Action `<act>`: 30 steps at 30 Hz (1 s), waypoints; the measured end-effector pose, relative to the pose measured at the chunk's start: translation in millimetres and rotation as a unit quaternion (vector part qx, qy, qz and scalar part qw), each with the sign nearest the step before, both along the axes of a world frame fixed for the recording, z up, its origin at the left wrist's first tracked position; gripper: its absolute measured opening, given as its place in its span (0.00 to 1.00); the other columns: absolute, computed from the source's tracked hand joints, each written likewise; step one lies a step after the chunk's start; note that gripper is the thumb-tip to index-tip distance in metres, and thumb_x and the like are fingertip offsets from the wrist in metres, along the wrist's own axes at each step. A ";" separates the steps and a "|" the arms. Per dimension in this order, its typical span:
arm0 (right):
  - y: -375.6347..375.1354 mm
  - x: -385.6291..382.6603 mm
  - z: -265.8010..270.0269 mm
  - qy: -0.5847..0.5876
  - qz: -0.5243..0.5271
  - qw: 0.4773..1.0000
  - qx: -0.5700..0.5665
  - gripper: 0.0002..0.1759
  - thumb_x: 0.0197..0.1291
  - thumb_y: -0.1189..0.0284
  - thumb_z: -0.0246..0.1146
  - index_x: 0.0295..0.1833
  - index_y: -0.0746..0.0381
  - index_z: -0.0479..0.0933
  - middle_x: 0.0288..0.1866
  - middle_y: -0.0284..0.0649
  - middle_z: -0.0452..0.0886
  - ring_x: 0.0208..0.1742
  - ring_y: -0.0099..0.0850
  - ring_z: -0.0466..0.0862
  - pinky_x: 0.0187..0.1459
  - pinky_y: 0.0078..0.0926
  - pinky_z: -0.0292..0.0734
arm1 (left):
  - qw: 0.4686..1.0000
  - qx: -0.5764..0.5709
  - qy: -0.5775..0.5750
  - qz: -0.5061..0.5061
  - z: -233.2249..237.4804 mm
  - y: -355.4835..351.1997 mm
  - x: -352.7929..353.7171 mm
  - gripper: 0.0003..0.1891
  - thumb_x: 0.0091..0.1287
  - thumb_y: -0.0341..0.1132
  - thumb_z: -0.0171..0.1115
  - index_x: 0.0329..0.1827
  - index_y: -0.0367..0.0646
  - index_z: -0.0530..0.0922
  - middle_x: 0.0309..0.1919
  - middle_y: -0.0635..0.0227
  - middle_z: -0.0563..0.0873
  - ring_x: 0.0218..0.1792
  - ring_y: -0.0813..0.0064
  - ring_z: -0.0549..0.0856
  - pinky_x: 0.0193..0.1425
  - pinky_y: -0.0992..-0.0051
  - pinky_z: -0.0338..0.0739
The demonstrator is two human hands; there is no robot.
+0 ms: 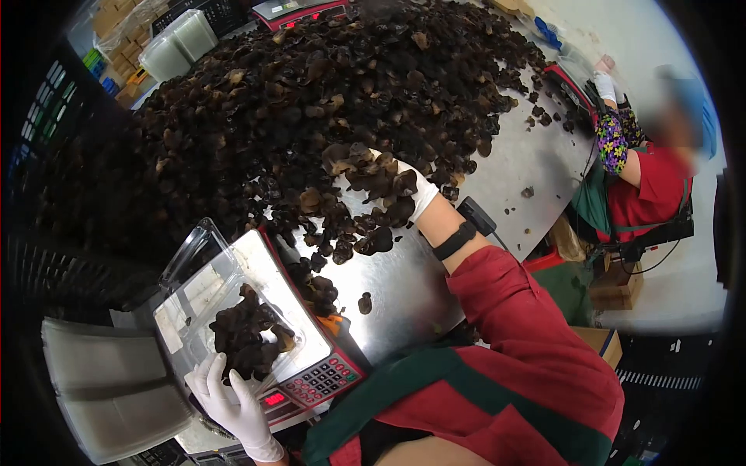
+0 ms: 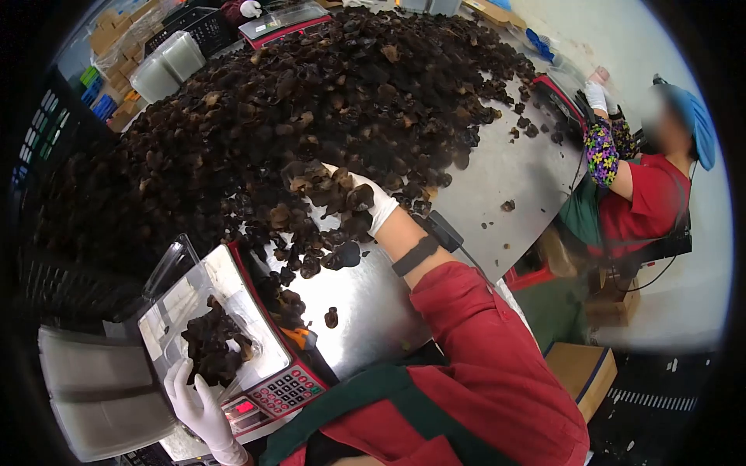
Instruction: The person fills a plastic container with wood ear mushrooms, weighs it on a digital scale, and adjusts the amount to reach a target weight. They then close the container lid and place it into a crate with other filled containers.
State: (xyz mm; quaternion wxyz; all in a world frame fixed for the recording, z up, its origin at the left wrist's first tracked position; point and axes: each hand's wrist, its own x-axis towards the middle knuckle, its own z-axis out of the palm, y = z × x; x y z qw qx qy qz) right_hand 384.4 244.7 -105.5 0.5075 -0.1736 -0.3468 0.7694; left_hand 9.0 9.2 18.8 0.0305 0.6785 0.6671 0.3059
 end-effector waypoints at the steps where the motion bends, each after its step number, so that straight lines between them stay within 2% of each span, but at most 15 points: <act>1: -1.1 -5.0 -0.4 0.008 0.001 1.000 -0.001 0.23 0.75 0.72 0.57 0.72 0.65 0.70 0.69 0.40 0.77 0.65 0.28 0.79 0.67 0.25 0.75 | 1.000 0.002 0.002 0.002 -0.5 -2.3 -2.1 0.14 0.66 0.20 0.57 0.54 0.35 0.80 0.52 0.54 0.81 0.55 0.57 0.80 0.64 0.63 0.72; 11: -1.8 -46.9 11.4 0.004 0.029 0.999 -0.028 0.23 0.76 0.70 0.53 0.72 0.65 0.70 0.69 0.44 0.77 0.65 0.32 0.81 0.61 0.31 0.82 | 1.000 0.018 -0.016 -0.006 -3.0 -8.1 -9.0 0.13 0.65 0.19 0.59 0.51 0.36 0.81 0.49 0.56 0.82 0.52 0.57 0.80 0.62 0.63 0.72; 13: -10.6 -58.1 29.7 -0.003 0.038 0.999 -0.033 0.23 0.76 0.70 0.52 0.72 0.65 0.70 0.69 0.44 0.77 0.65 0.32 0.81 0.60 0.31 0.83 | 1.000 0.014 -0.018 -0.010 -1.4 -8.9 -11.5 0.13 0.65 0.19 0.58 0.51 0.36 0.81 0.50 0.56 0.82 0.54 0.56 0.80 0.63 0.63 0.72; 15: -29.8 -77.3 77.9 0.006 0.087 0.995 0.050 0.20 0.74 0.74 0.55 0.68 0.63 0.73 0.66 0.40 0.78 0.63 0.27 0.79 0.64 0.27 0.78 | 1.000 0.028 -0.004 0.002 1.3 -7.5 -12.1 0.13 0.65 0.19 0.58 0.52 0.36 0.81 0.51 0.55 0.82 0.54 0.55 0.80 0.63 0.63 0.72; 16: -28.6 -84.2 88.3 -0.031 0.097 0.993 -0.060 0.19 0.74 0.74 0.56 0.67 0.63 0.74 0.62 0.39 0.81 0.58 0.25 0.82 0.55 0.26 0.83 | 0.999 0.038 0.015 0.010 3.0 -9.0 -14.3 0.13 0.66 0.19 0.58 0.52 0.36 0.81 0.51 0.55 0.82 0.55 0.55 0.80 0.63 0.63 0.72; 19: -21.1 -122.0 114.0 -0.078 0.166 0.982 -0.040 0.17 0.74 0.71 0.56 0.64 0.64 0.76 0.53 0.35 0.85 0.44 0.20 0.85 0.38 0.15 0.82 | 0.996 0.066 -0.042 0.045 6.8 -6.7 -23.7 0.16 0.66 0.19 0.57 0.56 0.35 0.79 0.55 0.53 0.81 0.58 0.55 0.80 0.67 0.63 0.71; 20: -37.9 -151.5 141.3 -0.193 0.070 0.977 -0.050 0.15 0.73 0.70 0.60 0.61 0.63 0.78 0.47 0.36 0.86 0.38 0.19 0.85 0.31 0.13 0.80 | 0.993 0.084 -0.053 0.058 9.7 -5.1 -23.8 0.16 0.66 0.19 0.57 0.57 0.34 0.79 0.56 0.53 0.81 0.59 0.56 0.80 0.68 0.63 0.70; 22: -58.3 -176.9 180.9 -0.358 0.130 0.924 0.044 0.15 0.68 0.66 0.65 0.57 0.59 0.82 0.37 0.36 0.87 0.33 0.22 0.85 0.37 0.19 0.82 | 0.990 0.116 -0.063 0.044 12.3 -1.9 -27.7 0.21 0.67 0.19 0.56 0.64 0.33 0.75 0.61 0.54 0.80 0.63 0.58 0.79 0.72 0.63 0.68; 23: -64.2 -189.8 181.5 -0.347 0.171 0.917 0.094 0.17 0.66 0.64 0.68 0.57 0.58 0.82 0.34 0.34 0.87 0.30 0.22 0.84 0.36 0.21 0.83 | 0.988 0.127 -0.080 0.033 11.2 0.1 -27.1 0.23 0.66 0.20 0.56 0.67 0.33 0.72 0.64 0.53 0.78 0.65 0.59 0.77 0.73 0.62 0.67; 24: -70.0 -203.4 172.1 -0.333 0.156 0.908 0.202 0.20 0.62 0.62 0.70 0.56 0.60 0.83 0.36 0.35 0.88 0.32 0.28 0.86 0.39 0.26 0.84 | 0.985 0.138 -0.097 0.021 8.9 2.2 -26.5 0.26 0.66 0.21 0.56 0.70 0.33 0.70 0.66 0.53 0.76 0.67 0.59 0.76 0.75 0.62 0.65; 25: -67.9 -218.4 150.6 -0.333 0.119 0.860 0.367 0.21 0.62 0.63 0.70 0.58 0.60 0.81 0.43 0.40 0.87 0.40 0.31 0.86 0.43 0.29 0.83 | 0.988 0.115 -0.099 0.018 7.6 2.8 -28.1 0.33 0.61 0.25 0.63 0.72 0.33 0.68 0.67 0.48 0.75 0.68 0.50 0.74 0.74 0.59 0.65; 26: -66.8 -230.4 131.5 -0.322 0.078 0.787 0.520 0.23 0.62 0.64 0.71 0.60 0.60 0.80 0.50 0.44 0.87 0.48 0.33 0.86 0.47 0.31 0.82 | 0.982 0.118 -0.146 -0.010 6.8 7.2 -21.7 0.35 0.59 0.27 0.66 0.73 0.33 0.67 0.68 0.47 0.74 0.68 0.50 0.74 0.75 0.58 0.65; 28: -76.6 -241.7 122.1 -0.422 0.051 0.710 0.562 0.30 0.54 0.57 0.72 0.61 0.59 0.80 0.51 0.45 0.85 0.53 0.46 0.84 0.56 0.38 0.80 | 0.993 0.044 -0.104 -0.015 -0.6 5.9 -20.1 0.36 0.59 0.29 0.67 0.73 0.34 0.67 0.69 0.47 0.73 0.69 0.49 0.73 0.76 0.57 0.64; 29: -76.5 -238.6 129.0 -0.448 0.121 0.731 0.500 0.33 0.56 0.56 0.73 0.64 0.59 0.78 0.61 0.46 0.81 0.62 0.42 0.80 0.65 0.41 0.72 | 0.999 -0.016 -0.040 -0.019 3.0 4.4 -20.7 0.36 0.60 0.30 0.68 0.73 0.37 0.68 0.69 0.48 0.73 0.70 0.49 0.72 0.78 0.55 0.61; 30: -72.2 -240.7 117.1 -0.376 0.049 0.769 0.514 0.29 0.58 0.61 0.73 0.63 0.61 0.79 0.57 0.43 0.84 0.57 0.37 0.83 0.60 0.37 0.77 | 0.998 -0.039 -0.046 -0.007 -2.9 1.9 -18.2 0.34 0.61 0.31 0.68 0.73 0.38 0.69 0.68 0.49 0.74 0.70 0.49 0.71 0.79 0.54 0.58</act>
